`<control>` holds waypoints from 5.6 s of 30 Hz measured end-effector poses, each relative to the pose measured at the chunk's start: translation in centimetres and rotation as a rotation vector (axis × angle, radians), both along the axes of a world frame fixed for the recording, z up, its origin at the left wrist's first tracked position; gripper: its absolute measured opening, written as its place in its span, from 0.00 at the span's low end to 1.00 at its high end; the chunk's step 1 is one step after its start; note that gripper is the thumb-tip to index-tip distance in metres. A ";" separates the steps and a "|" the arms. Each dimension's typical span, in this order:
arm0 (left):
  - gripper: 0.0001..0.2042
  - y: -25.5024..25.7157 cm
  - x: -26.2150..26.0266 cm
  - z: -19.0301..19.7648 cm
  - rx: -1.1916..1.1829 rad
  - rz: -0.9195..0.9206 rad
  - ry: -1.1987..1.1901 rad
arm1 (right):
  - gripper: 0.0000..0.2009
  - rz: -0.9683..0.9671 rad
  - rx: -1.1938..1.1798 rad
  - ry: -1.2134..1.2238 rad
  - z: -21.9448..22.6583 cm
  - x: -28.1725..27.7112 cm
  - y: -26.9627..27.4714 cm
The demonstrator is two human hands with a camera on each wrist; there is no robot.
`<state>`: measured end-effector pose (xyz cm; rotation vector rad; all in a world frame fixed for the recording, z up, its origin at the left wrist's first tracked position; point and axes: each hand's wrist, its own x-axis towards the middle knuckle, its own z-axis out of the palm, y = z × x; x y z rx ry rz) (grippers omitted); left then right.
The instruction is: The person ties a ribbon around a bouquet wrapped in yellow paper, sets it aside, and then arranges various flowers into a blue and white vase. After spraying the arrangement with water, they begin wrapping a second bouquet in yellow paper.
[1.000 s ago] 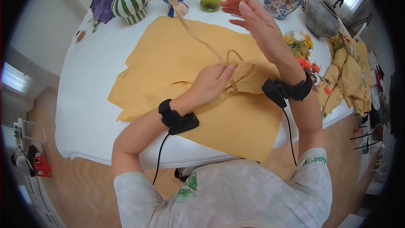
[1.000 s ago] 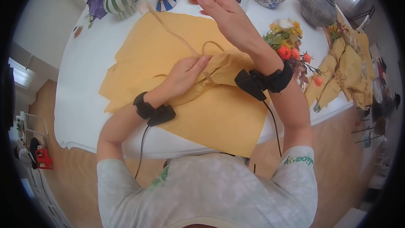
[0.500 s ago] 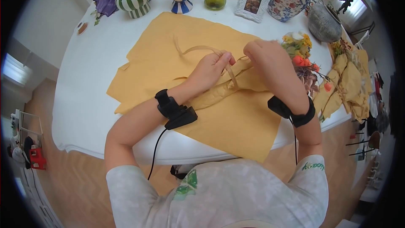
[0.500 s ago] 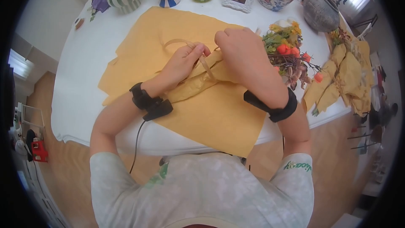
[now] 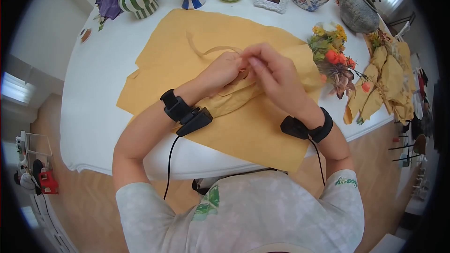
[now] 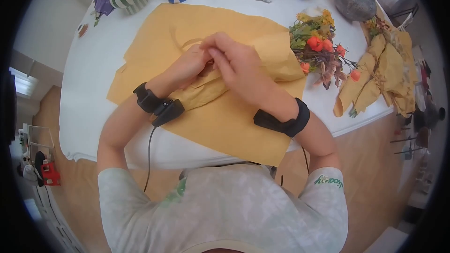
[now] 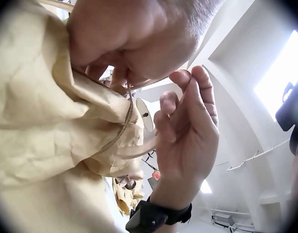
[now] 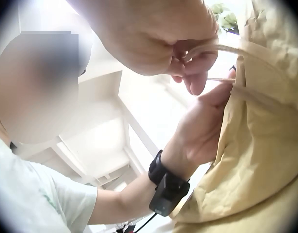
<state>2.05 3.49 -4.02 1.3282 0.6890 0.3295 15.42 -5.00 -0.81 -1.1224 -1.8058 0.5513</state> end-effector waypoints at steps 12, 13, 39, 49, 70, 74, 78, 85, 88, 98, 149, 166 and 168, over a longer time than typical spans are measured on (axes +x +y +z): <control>0.21 -2.1 -0.8 0.9 0.592 0.017 0.388 | 0.07 0.138 -0.180 0.481 0.5 1.3 4.8; 0.21 -2.1 -0.8 0.8 0.572 0.044 0.352 | 0.07 0.138 -0.180 0.481 0.6 1.2 5.0; 0.19 1.7 1.9 -2.2 0.212 -0.086 0.300 | 0.06 0.213 -1.031 0.352 -5.3 2.0 -8.2; 0.20 -0.3 1.8 0.8 -0.141 -0.112 0.094 | 0.11 0.141 -1.178 0.428 -7.8 5.9 -3.0; 0.18 -1.9 1.4 2.4 -0.438 -0.102 -0.002 | 0.15 0.199 -0.463 0.651 -9.1 5.6 0.1; 0.17 -2.5 0.0 2.6 -0.318 -0.030 -0.056 | 0.24 0.091 -0.567 0.409 -3.7 5.8 -2.3; 0.17 -2.9 -0.9 3.2 0.423 -0.007 0.252 | 0.30 0.251 -0.693 0.471 -3.4 6.6 -4.4; 0.16 -4.2 -0.1 2.9 1.105 0.267 0.197 | 0.27 0.354 -0.606 1.311 -4.2 4.7 -4.3; 0.14 -4.5 0.3 2.5 1.182 0.328 0.173 | 0.25 0.271 -0.576 1.280 -4.2 4.4 -4.2; 0.14 -3.5 -0.7 -0.3 1.069 0.114 0.426 | 0.12 0.170 -1.026 0.256 -3.5 5.5 -6.1; 0.06 -0.4 -1.8 -1.3 0.322 0.279 0.124 | 0.06 -0.236 -0.188 -0.312 -4.1 0.7 -4.8; 0.07 0.1 -1.7 -2.3 0.173 0.252 0.126 | 0.04 -0.043 -0.391 0.119 -5.0 1.0 -3.3; 0.08 0.1 -1.8 -2.2 0.102 0.251 0.119 | 0.04 -0.059 -0.521 0.146 -4.1 1.1 -3.5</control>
